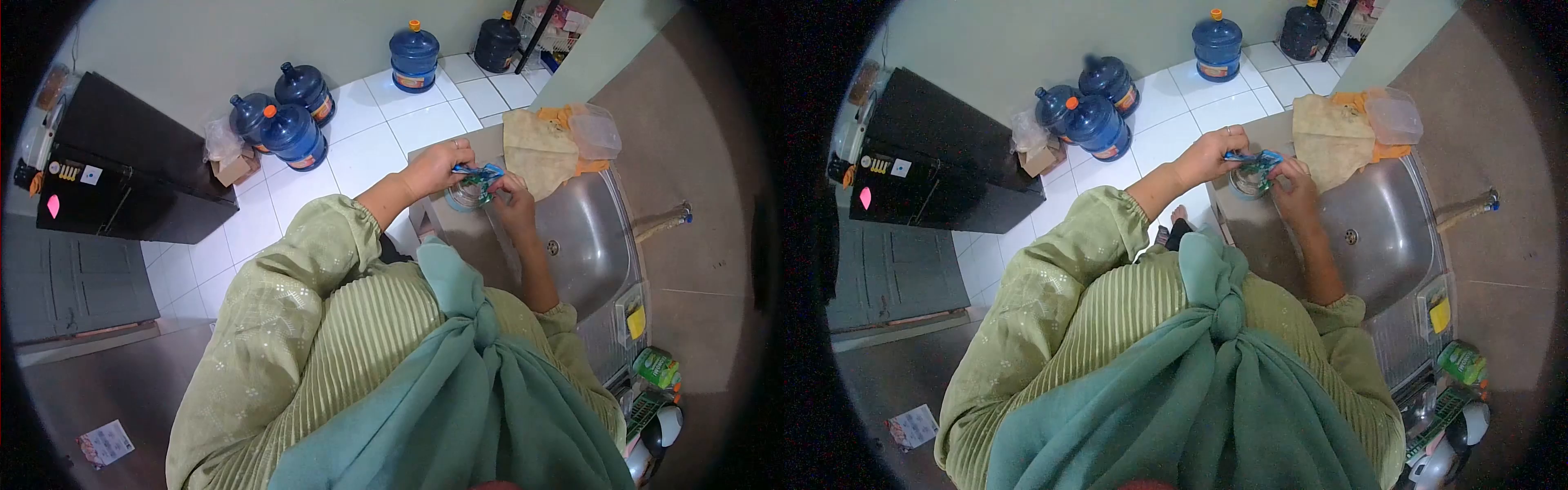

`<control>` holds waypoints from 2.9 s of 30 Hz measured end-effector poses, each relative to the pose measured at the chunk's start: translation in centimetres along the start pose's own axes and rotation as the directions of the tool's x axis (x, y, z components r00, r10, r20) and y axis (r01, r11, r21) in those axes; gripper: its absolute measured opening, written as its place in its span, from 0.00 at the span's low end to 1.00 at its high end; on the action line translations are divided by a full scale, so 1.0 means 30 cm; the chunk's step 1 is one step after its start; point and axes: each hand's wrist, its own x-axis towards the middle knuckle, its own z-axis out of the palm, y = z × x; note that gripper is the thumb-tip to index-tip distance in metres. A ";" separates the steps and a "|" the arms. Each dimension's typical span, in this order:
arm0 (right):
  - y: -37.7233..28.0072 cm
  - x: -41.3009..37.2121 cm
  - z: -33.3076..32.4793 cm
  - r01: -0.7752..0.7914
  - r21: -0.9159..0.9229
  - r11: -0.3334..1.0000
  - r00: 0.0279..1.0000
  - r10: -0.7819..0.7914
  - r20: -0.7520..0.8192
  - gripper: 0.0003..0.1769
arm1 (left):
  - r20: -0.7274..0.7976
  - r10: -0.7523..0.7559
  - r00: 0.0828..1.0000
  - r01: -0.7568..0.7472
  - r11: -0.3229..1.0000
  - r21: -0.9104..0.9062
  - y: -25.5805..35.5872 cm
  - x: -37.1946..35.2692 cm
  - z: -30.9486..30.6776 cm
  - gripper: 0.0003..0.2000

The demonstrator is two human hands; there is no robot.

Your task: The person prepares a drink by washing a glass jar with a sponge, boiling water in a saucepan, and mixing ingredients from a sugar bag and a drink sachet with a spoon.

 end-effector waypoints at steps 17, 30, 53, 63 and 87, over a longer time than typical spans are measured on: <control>-0.065 0.009 -0.026 0.104 -0.198 0.975 0.994 -0.097 0.044 0.09 | 0.278 -0.003 0.960 -0.080 0.954 0.289 0.090 0.133 -0.062 0.13; -0.027 0.015 -0.052 0.101 -0.078 0.992 0.995 -0.101 0.001 0.05 | -0.004 -0.242 0.970 0.223 0.903 -0.366 -0.035 -0.012 -0.005 0.08; -0.063 0.023 -0.007 0.011 -0.264 0.965 0.999 0.001 0.046 0.14 | -0.169 -0.376 0.911 0.224 0.796 -0.563 -0.037 -0.108 0.068 0.07; -0.091 0.025 0.044 0.204 -0.454 0.867 0.971 -0.239 -0.020 0.05 | -0.262 -0.309 0.914 0.213 0.917 -0.337 -0.040 -0.081 0.078 0.08; -0.057 -0.042 0.071 -0.354 -0.080 0.932 0.898 0.314 -0.309 0.04 | 0.271 0.125 0.955 -0.186 0.959 0.212 0.039 0.174 -0.043 0.12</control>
